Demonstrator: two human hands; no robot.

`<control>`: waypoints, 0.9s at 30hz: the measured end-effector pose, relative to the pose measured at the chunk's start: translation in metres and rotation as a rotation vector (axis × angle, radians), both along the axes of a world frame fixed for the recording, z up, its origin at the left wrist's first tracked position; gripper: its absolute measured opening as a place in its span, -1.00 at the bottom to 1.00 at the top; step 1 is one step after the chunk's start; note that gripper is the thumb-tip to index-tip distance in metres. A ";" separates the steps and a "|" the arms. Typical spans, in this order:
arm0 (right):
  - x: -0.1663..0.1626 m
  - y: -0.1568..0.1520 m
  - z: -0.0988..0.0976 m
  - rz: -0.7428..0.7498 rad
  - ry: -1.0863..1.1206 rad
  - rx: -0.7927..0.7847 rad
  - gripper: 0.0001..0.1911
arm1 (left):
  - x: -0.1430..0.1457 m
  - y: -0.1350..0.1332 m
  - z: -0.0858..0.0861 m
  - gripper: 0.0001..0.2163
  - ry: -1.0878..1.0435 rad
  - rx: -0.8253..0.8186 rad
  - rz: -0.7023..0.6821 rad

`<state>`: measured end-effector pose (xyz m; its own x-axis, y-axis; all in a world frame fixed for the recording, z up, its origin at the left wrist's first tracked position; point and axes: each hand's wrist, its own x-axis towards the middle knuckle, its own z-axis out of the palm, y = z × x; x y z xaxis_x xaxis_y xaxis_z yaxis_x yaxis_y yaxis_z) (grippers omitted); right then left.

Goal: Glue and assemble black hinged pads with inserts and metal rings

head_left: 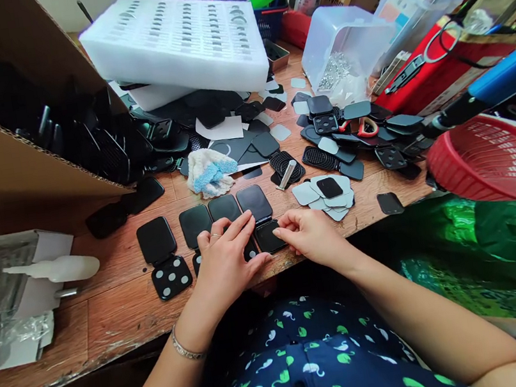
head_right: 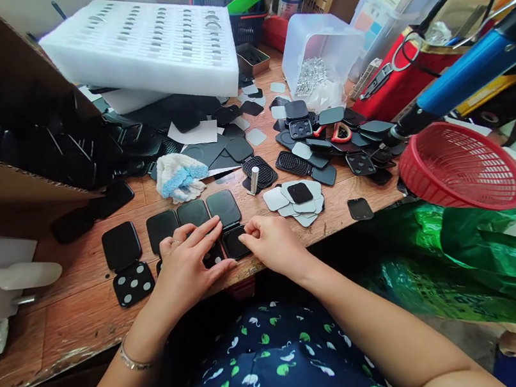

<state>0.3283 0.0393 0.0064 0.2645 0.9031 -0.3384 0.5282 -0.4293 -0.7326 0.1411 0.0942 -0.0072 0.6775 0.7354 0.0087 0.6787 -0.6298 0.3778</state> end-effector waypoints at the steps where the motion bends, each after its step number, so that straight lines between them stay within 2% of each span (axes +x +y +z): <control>1: -0.001 0.001 0.003 0.028 -0.066 0.002 -0.88 | 0.000 0.000 0.000 -0.37 0.003 -0.004 0.002; 10: 0.000 -0.008 0.016 0.211 -0.522 0.045 -0.84 | -0.001 0.000 0.000 -0.37 -0.003 -0.012 0.002; 14: 0.004 -0.025 0.014 0.263 -0.583 0.226 -0.86 | 0.000 0.000 0.001 -0.38 -0.003 -0.011 0.002; 17: 0.000 -0.038 0.005 0.421 -0.633 0.399 -0.73 | 0.000 0.000 0.000 -0.39 0.001 0.003 -0.002; 20: 0.004 -0.045 0.000 0.498 -0.657 0.453 -0.65 | -0.001 0.000 -0.004 -0.43 -0.012 0.042 -0.005; 22: 0.019 -0.044 0.002 0.422 -0.618 0.480 -0.64 | -0.003 -0.001 -0.008 -0.44 -0.042 0.074 -0.018; 24: 0.044 -0.039 0.007 0.251 -0.601 0.496 -0.68 | -0.006 0.000 -0.010 -0.41 -0.105 0.110 -0.052; 27: 0.082 -0.029 0.012 0.017 -0.664 0.377 -0.71 | -0.015 -0.001 -0.006 -0.40 -0.235 0.163 -0.107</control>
